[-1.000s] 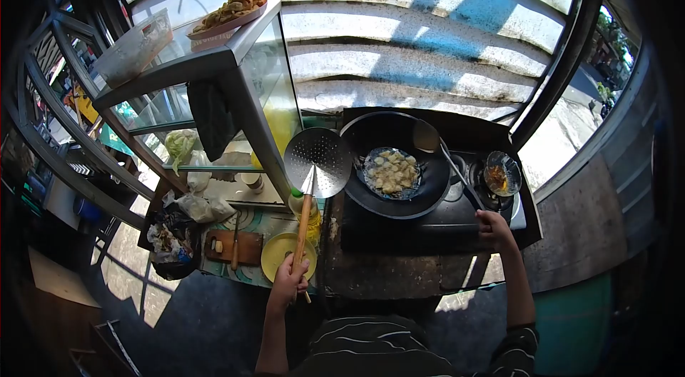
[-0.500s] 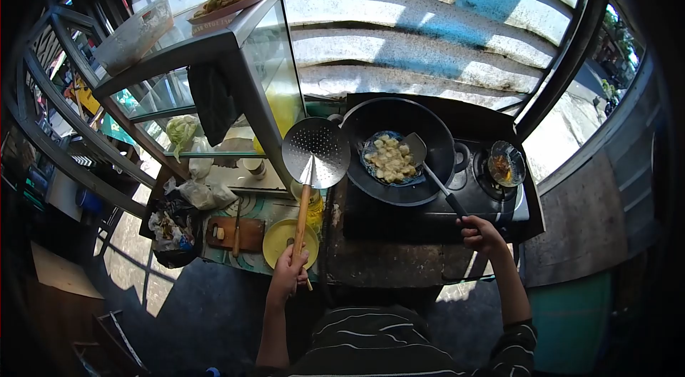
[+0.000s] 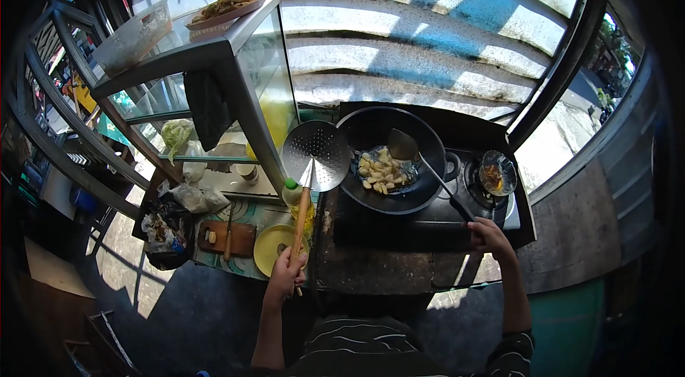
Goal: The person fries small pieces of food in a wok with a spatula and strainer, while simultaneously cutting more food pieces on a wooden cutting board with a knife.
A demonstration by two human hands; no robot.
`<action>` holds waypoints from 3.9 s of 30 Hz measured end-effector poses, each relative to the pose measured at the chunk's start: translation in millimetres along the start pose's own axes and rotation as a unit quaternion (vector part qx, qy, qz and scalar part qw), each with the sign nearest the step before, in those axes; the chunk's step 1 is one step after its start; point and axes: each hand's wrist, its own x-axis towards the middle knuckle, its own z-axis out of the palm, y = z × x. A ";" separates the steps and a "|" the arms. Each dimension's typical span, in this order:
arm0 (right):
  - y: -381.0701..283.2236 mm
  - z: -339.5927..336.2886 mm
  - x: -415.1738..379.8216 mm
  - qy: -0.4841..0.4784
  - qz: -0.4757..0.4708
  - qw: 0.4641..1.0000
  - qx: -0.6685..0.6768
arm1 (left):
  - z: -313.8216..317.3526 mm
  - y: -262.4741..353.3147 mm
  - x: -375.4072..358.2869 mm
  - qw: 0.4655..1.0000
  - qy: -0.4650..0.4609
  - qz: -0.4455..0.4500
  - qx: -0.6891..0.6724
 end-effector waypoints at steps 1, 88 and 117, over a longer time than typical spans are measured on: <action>-3.9 -0.7 -0.2 0.017 0.001 1.000 0.017 | 1.3 -2.1 0.5 1.000 0.004 -0.002 0.002; 93.7 27.2 9.5 -0.150 0.035 0.907 0.391 | 21.0 1.4 -20.4 0.999 0.032 0.000 -0.003; 153.3 -163.7 -88.4 0.044 -0.169 0.897 0.406 | 407.4 -111.9 148.0 0.923 -0.317 -0.208 -0.065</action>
